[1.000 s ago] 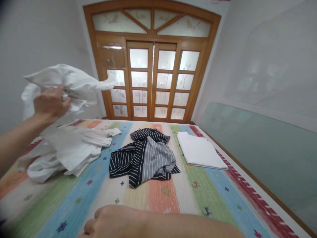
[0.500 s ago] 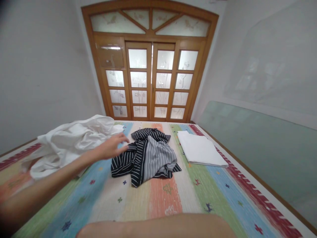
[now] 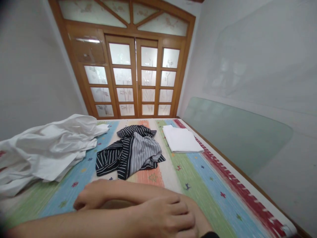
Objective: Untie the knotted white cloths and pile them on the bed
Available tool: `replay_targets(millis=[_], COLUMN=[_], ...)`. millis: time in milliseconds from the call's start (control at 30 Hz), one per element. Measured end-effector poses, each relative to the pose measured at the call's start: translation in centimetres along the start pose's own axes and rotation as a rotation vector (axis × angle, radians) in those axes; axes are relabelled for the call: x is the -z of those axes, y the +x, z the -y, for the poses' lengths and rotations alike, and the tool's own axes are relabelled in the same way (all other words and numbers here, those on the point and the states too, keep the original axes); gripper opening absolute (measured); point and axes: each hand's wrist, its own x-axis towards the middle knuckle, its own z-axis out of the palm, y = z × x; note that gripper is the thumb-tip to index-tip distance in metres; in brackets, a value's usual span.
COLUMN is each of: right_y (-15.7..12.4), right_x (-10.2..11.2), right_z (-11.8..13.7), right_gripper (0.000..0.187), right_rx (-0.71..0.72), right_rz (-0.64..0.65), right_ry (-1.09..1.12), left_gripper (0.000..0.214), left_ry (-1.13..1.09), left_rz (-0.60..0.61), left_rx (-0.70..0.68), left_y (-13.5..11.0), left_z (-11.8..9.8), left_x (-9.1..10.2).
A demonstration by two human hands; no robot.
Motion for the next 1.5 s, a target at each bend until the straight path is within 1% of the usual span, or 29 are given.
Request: replay_targets(millis=[33, 67, 100, 133, 200, 267, 333, 433, 500, 567, 600, 633, 667, 700, 733, 800, 833, 900, 933, 1000, 1067, 1133, 1167, 1233, 1300, 1367, 1433, 1500], right_y=[-0.4, -0.9, -1.6, -2.4, -4.2, -6.1, -8.0, -10.3, -11.3, -11.6, -11.6, -11.4, -11.2, -10.8, -10.5, -9.7, -9.4, -8.8, -8.6, -8.3, -8.0, -7.8, -7.6, -7.4, -7.3, -7.1, -6.8, -6.1], right_x=[0.4, 0.7, 1.1, 1.4, 1.7, 1.5, 1.0, 0.2, 0.0, 0.1, 0.3, 0.5, 0.7, 0.9, 0.9, 0.8, 0.6, 0.2, 0.0, -0.2, -0.2, -0.2, -0.3, -0.7, -1.3, -1.8, -2.1, -2.3], right_z=[-0.7, -1.4, -2.0, -2.6, -3.7, -4.6, -5.6, -7.4, -8.8, -10.4, -11.2, -11.9, -12.5, -13.0, -13.3, -13.6, -13.5, -13.0, -12.6, -11.7, -10.7, -9.8, -9.3, -8.5, -7.7, -7.1, -6.6, -6.3], right_gripper=[0.024, 0.025, 0.025, 0.026, 0.027, 0.028, 0.032, 0.035, 0.035, 0.033, 0.032, 0.029, 0.028, 0.029, 0.030, 0.029, 0.026, 0.019, 0.016, 0.019, 0.026, 0.029, 0.029, 0.029, 0.027, 0.024, 0.023, 0.022], right_rx=[-0.026, -0.060, -0.087, -0.108, -0.115, -0.134, -0.229, -0.366, -0.469, -0.604, -0.668, -0.725, -0.771, -0.811, -0.838, -0.874, -0.883, -0.883, -0.869, -0.815, -0.740, -0.671, -0.636, -0.562, -0.470, -0.390, -0.348, -0.325], right_rz=[0.011, -0.011, -0.063, -0.144, -0.227, -0.251, -0.334, -0.441, -0.499, -0.580, -0.598, -0.607, -0.609, -0.618, -0.616, -0.617, -0.619, -0.611, -0.587, -0.497, -0.389, -0.326, -0.307, -0.271, -0.230, -0.190, -0.156, -0.145], right_ry=[0.058, 0.116, 0.173, 0.229, 0.364, 0.493, 0.567, 0.655, 0.731, 0.796, 0.795, 0.763, 0.706, 0.632, 0.563, 0.451, 0.408, 0.315, 0.241, 0.038, -0.180, -0.298, -0.323, -0.354, -0.373, -0.375, -0.362, -0.356], left_gripper=[0.021, 0.020, 0.019, 0.018, 0.017, 0.016, 0.015, 0.017, 0.019, 0.026, 0.034, 0.046, 0.053, 0.053, 0.052, 0.050, 0.050, 0.054, 0.054, 0.055, 0.056, 0.054, 0.051, 0.040, 0.025, 0.010, 0.010, 0.011], left_ry=[0.007, 0.014, 0.020, 0.027, 0.046, 0.078, 0.108, 0.131, 0.101, 0.016, -0.043, -0.111, -0.189, -0.284, -0.396, -0.529, -0.613, -0.722, -0.758, -0.772, -0.745, -0.735, -0.744, -0.788, -0.873, -0.995, -1.106, -1.170], left_rz=[-0.016, -0.029, -0.038, -0.052, -0.087, -0.114, -0.119, -0.058, -0.021, 0.002, 0.021, 0.066, 0.134, 0.225, 0.325, 0.469, 0.608, 0.838, 0.918, 1.006, 1.046, 1.022, 0.975, 0.844, 0.700, 0.582, 0.512, 0.471], left_rx=[0.000, -0.003, -0.014, -0.032, -0.075, -0.094, -0.073, -0.015, 0.021, 0.066, 0.097, 0.124, 0.142, 0.172, 0.151, 0.099, 0.089, 0.155, 0.197, 0.272, 0.322, 0.328, 0.323, 0.314, 0.331, 0.357, 0.386, 0.419], left_y=[-0.1, -0.1, -0.2, -0.2, -0.4, -0.8, -1.2, -1.2, -0.2, 1.8, 3.1, 4.6, 6.1, 7.6, 9.1, 11.7, 12.7, 14.0, 14.4, 14.6, 14.3, 13.6, 13.1, 11.9, 10.4, 8.8, 7.6, 7.2], left_z=[0.1, 0.3, 0.5, 0.7, 1.4, 2.3, 3.2, 4.1, 4.1, 3.4, 2.9, 2.3, 1.7, 1.1, 0.7, 0.1, 0.0, 0.3, 0.7, 1.8, 3.2, 4.8, 5.5, 6.9, 8.0, 8.8, 9.3, 9.2], left_x=[-0.3, -0.5, -0.6, -0.7, -0.7, -0.5, -0.3, -0.5, -1.3, -2.4, -3.1, -3.8, -4.5, -5.0, -5.4, -5.7, -5.5, -4.5, -3.9, -2.9, -2.3, -2.5, -2.7, -3.5, -4.1, -4.5, -4.7, -4.8])
